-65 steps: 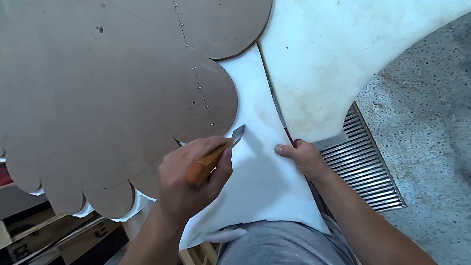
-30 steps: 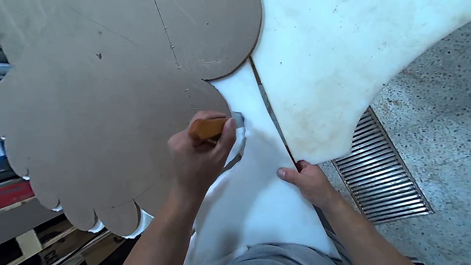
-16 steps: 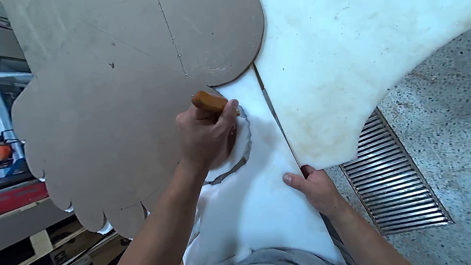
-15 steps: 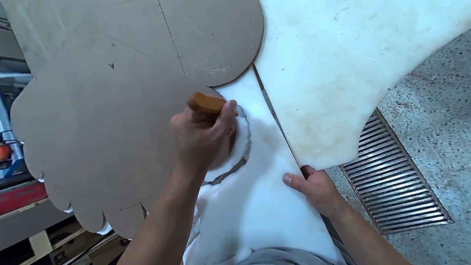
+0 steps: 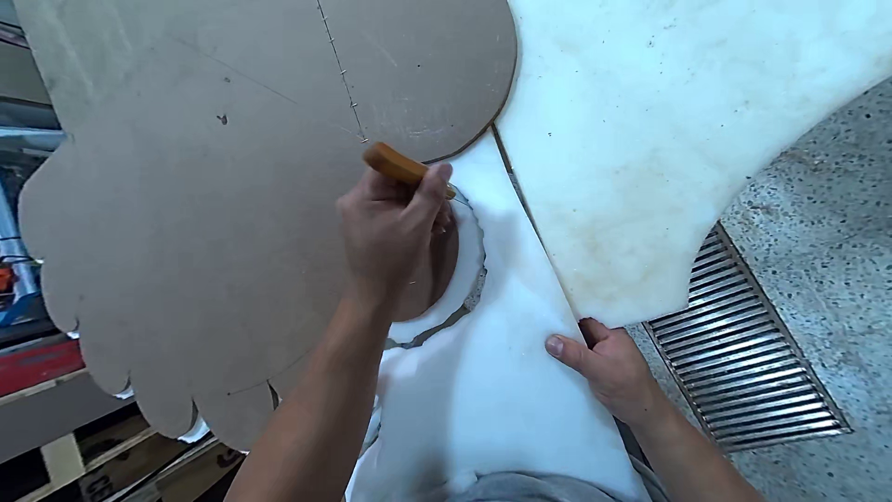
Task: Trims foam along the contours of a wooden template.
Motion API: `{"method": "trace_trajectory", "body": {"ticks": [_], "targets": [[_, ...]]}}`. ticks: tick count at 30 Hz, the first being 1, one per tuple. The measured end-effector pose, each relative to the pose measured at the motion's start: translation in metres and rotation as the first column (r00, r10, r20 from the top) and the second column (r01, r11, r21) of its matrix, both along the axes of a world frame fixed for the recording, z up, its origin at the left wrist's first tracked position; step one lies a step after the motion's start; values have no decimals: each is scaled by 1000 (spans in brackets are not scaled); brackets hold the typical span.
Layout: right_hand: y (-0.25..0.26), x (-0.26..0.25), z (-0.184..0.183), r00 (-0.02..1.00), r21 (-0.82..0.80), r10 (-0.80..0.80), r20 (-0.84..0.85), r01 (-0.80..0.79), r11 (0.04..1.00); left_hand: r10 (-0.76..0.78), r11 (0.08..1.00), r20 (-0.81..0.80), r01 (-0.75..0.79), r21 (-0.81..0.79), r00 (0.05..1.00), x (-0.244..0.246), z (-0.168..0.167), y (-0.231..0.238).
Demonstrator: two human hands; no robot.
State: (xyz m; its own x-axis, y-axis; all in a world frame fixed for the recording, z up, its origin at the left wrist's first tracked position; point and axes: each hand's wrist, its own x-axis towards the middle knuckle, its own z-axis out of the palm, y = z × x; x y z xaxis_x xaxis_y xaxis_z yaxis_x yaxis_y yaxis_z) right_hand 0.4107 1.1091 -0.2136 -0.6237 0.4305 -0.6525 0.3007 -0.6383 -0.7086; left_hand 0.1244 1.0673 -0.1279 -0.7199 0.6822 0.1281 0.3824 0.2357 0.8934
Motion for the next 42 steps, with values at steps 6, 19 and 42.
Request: {"method": "trace_trajectory", "body": {"ticks": [6, 19, 42], "targets": [[-1, 1, -2, 999, 20, 22, 32, -22, 1000, 166, 977, 83, -175, 123, 983, -13, -1, 10], [-2, 5, 2, 998, 49, 61, 4, -61, 997, 92, 993, 36, -94, 67, 995, -20, 14, 7], [1, -3, 22, 996, 41, 87, 6, -87, 995, 114, 979, -76, -125, -159, 991, -25, -15, -5]]}}
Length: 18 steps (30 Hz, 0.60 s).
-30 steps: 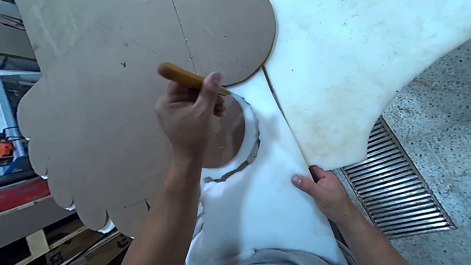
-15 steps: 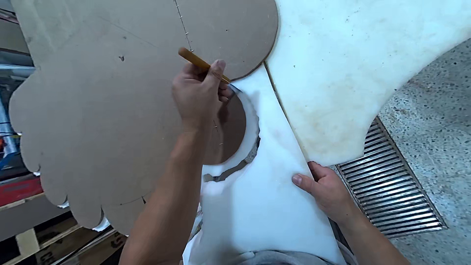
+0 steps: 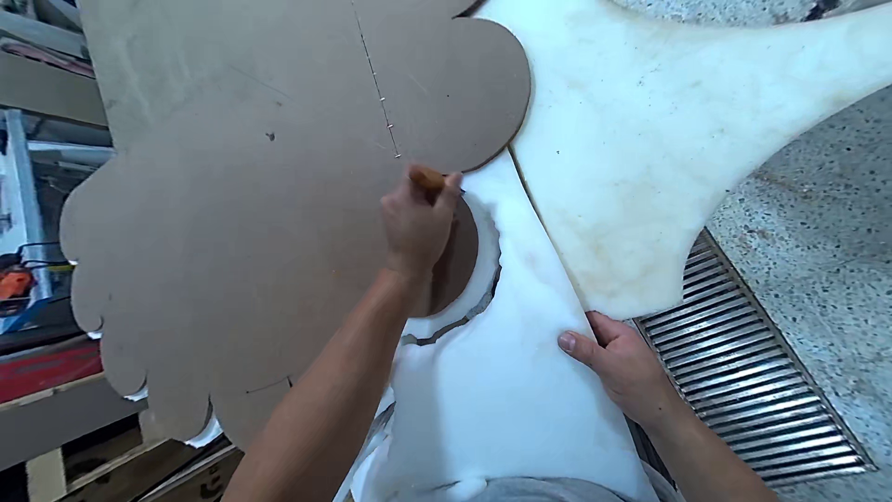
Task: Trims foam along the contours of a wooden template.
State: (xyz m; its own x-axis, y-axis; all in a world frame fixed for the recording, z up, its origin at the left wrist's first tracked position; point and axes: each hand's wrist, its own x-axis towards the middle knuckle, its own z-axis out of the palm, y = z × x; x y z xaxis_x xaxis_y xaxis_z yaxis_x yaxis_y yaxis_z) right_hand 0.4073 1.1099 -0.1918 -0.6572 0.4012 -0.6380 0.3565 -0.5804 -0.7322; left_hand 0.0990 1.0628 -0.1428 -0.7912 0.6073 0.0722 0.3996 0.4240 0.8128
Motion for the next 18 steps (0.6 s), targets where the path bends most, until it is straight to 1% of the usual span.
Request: {"method": "trace_trajectory", "body": {"ticks": [1, 3, 4, 6, 8, 10, 12, 15, 16, 18], "targets": [[0, -1, 1, 1000, 3, -6, -1, 6, 1000, -21, 999, 15, 21, -38, 1000, 3, 5, -1], [1, 2, 0, 1000, -1, -17, 1, 17, 1000, -12, 996, 47, 16, -87, 999, 5, 35, -1], [2, 4, -2, 1000, -1, -16, 4, 16, 1000, -8, 996, 17, 9, -86, 1000, 8, 54, -3], [2, 7, -7, 1000, -13, -23, 2, 23, 1000, -27, 999, -98, 24, -32, 995, 17, 91, -12], [4, 8, -7, 1000, -28, -23, -5, 23, 999, -87, 996, -166, 86, -14, 982, 25, 121, -24], [7, 9, -5, 1000, -53, -24, -17, 23, 998, -220, 976, -168, 215, -46, 961, 17, 137, -34], [10, 9, -4, 999, -68, -31, -24, 30, 997, -369, 926, -135, 350, -142, 920, 2, 146, -40], [12, 11, -4, 998, -53, -43, -50, 41, 998, -592, 789, -143, 533, -305, 793, -14, 154, -40], [13, 12, -5, 997, -44, -42, -58, 40, 998, -647, 742, -157, 569, -355, 746, -16, 157, -41], [16, 13, -5, 997, -31, -37, -66, 35, 999, -704, 691, -191, 597, -408, 684, -17, 161, -45]]}}
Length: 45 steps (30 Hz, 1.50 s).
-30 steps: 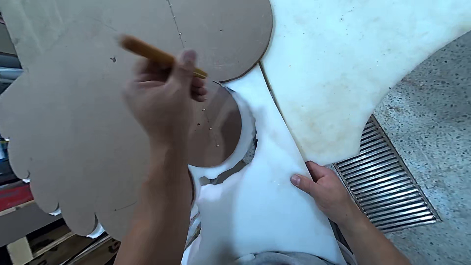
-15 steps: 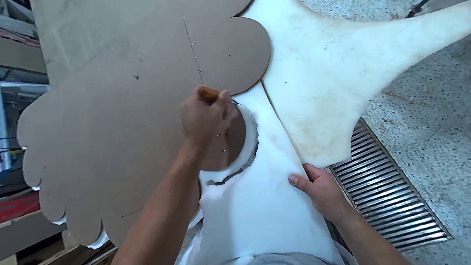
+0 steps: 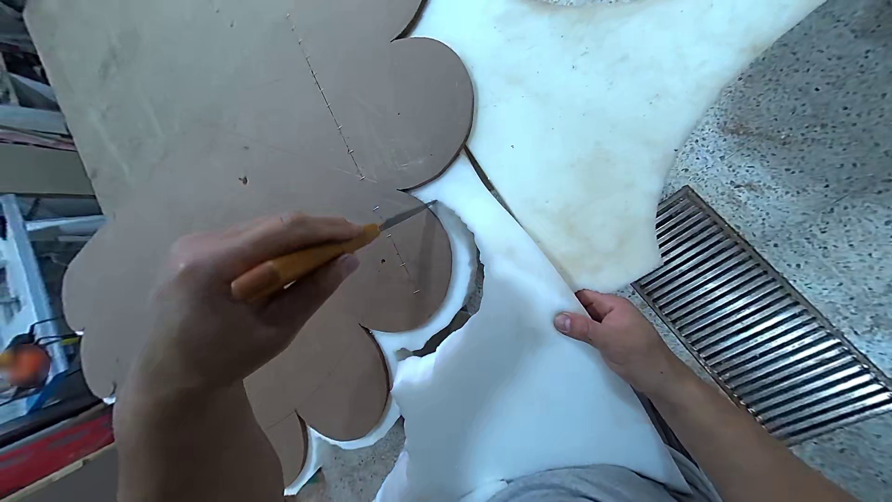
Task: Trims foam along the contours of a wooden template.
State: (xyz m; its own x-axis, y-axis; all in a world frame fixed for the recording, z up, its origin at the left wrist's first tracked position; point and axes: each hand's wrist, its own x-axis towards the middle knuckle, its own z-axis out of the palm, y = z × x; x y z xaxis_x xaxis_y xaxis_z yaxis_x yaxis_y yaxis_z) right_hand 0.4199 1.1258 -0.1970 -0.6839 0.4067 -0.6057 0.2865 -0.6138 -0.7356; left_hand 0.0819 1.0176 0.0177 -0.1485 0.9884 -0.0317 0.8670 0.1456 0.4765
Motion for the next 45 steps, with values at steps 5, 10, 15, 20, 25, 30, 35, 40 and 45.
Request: {"method": "trace_trajectory", "body": {"ticks": [5, 10, 15, 20, 25, 30, 35, 40, 45], "targets": [[5, 4, -1, 1000, 4, 17, -6, -17, 1000, -39, 999, -26, 39, 17, 999, -6, -19, -15], [0, 2, 0, 1000, 10, 21, -13, -21, 1000, 2, 999, 33, -4, 40, 999, -18, -25, -6], [4, 6, 1, 1000, 34, 23, -8, -23, 999, -43, 999, 1, 43, -23, 999, -21, -28, 2], [3, 5, 2, 999, 64, 43, -17, -42, 997, -62, 997, 43, 64, -38, 997, -30, -68, 32], [5, 7, -6, 997, 72, 76, 24, -77, 994, 140, 986, 327, -163, 43, 934, -34, -108, 41], [5, 5, -6, 995, 79, 96, 35, -99, 992, 95, 995, 144, -92, -29, 985, -29, -74, 56], [3, 8, -9, 994, 81, 103, 43, -106, 991, 102, 994, 136, -105, 15, 985, -19, -119, 50], [6, 13, -12, 989, 80, 126, 75, -132, 988, 142, 987, 260, -155, 32, 955, -13, -105, 60], [3, 8, -15, 989, 106, 129, 74, -137, 985, 161, 986, 119, -164, 13, 980, -2, -134, 79]]}}
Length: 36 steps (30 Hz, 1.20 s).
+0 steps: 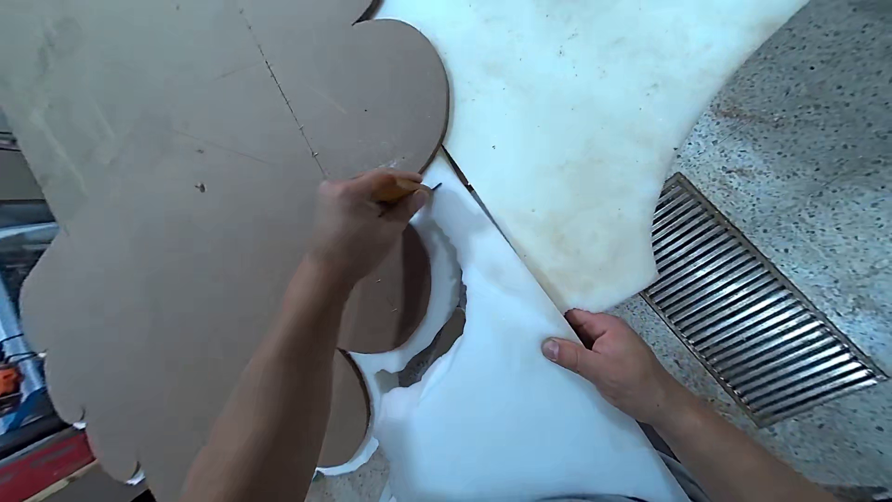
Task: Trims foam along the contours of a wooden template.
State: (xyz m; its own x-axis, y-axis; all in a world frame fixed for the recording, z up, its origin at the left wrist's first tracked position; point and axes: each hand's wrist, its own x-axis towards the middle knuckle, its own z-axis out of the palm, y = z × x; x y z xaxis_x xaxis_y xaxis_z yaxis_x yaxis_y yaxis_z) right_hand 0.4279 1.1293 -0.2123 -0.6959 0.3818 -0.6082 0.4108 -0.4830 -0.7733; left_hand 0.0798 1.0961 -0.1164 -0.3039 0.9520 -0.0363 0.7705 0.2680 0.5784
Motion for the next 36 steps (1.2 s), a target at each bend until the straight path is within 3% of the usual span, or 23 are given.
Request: {"method": "trace_trajectory", "body": {"ticks": [3, 7, 10, 13, 16, 18, 21, 25, 29, 34, 36], "targets": [[1, 3, 0, 1000, -21, 15, 11, -15, 1000, -8, 997, 101, 0, 76, 995, 1, 20, 1], [2, -3, -3, 1000, -33, 18, 1, -18, 999, 24, 997, 41, -27, 67, 999, 8, 12, 24], [3, 1, -6, 999, -48, 42, -6, -42, 998, 10, 994, 62, -16, 104, 998, 12, 39, 28], [4, 5, -6, 997, -92, 44, -58, -49, 995, 43, 967, 156, -80, 241, 987, 15, 84, -3], [8, 10, 3, 984, -139, 146, -104, -159, 977, 147, 904, 220, -221, 366, 964, 21, 125, -81], [7, 14, 8, 955, -164, 282, -95, -294, 942, 274, 832, 278, -372, 412, 921, 25, 135, -146], [1, 24, 14, 893, -161, 447, -52, -449, 879, 380, 752, 297, -479, 452, 876, 41, 141, -222], [-12, 27, 43, 908, -116, 407, -101, -417, 902, 505, 609, 319, -593, 527, 802, 84, 149, -300], [-45, 12, 69, 920, 4, 379, -95, -380, 925, 548, 521, 345, -633, 573, 762, 111, 155, -386], [-105, 6, 83, 930, 82, 361, -76, -355, 931, 612, 408, 402, -708, 577, 681, 146, 148, -516], [-148, 17, 96, 906, 120, 419, -60, -410, 904, 681, 355, 420, -773, 526, 600, 162, 139, -576]]}}
